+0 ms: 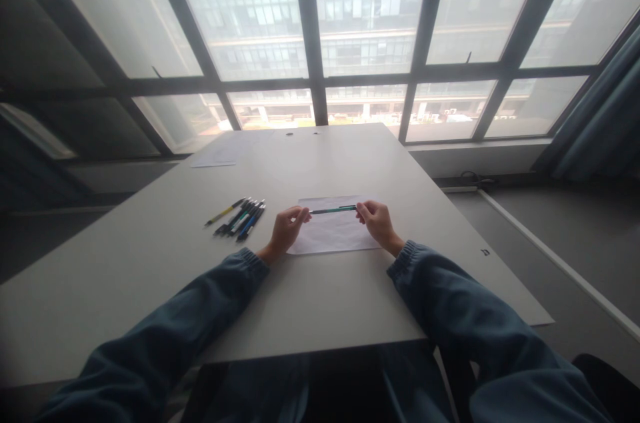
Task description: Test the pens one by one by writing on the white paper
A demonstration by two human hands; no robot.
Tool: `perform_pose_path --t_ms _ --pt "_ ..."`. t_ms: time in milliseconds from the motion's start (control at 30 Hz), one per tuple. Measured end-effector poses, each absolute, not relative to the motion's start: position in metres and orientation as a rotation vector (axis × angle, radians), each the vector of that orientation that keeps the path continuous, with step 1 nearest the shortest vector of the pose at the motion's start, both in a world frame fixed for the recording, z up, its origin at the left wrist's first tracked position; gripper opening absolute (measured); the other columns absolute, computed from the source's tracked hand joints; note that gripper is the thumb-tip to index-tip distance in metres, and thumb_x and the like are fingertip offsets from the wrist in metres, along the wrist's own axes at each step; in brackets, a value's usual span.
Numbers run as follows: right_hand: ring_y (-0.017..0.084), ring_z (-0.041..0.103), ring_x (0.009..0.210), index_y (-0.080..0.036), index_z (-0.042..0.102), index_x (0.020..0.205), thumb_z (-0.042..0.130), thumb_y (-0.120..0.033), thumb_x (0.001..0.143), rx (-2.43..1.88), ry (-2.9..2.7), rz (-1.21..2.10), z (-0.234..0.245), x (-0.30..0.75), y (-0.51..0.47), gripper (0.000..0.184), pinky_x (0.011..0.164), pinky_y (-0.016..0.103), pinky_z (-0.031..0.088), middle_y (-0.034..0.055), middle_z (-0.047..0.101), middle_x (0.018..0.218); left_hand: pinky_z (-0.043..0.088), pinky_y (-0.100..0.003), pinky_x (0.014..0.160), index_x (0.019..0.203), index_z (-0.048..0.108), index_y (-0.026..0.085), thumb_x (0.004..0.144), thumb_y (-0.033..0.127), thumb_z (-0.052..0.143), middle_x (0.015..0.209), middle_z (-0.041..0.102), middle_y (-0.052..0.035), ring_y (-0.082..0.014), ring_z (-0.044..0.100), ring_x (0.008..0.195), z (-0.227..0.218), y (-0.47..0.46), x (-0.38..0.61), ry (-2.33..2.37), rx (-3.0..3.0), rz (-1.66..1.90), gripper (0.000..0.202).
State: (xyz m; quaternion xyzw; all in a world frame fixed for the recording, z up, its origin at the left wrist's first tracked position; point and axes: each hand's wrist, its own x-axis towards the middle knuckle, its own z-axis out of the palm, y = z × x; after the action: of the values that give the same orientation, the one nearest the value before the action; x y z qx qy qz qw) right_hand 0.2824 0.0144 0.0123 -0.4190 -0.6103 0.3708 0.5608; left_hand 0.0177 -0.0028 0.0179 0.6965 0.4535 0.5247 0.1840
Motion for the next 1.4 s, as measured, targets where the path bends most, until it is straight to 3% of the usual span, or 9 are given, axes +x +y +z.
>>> perform_pose_path --t_ms 1400 --pt "0.012 0.052 0.049 -0.016 0.065 0.064 0.064 -0.061 0.086 -0.973 -1.436 0.912 0.0073 0.2824 0.0158 0.050 0.048 0.024 0.040 0.0031 0.062 0.057 0.045 -0.027 0.064 0.064 0.069 0.016 0.097 0.052 0.053 0.065 0.068 -0.0040 -0.0155 0.062 0.062 0.0166 -0.0023 0.0173 1.268 1.942 1.486 0.051"
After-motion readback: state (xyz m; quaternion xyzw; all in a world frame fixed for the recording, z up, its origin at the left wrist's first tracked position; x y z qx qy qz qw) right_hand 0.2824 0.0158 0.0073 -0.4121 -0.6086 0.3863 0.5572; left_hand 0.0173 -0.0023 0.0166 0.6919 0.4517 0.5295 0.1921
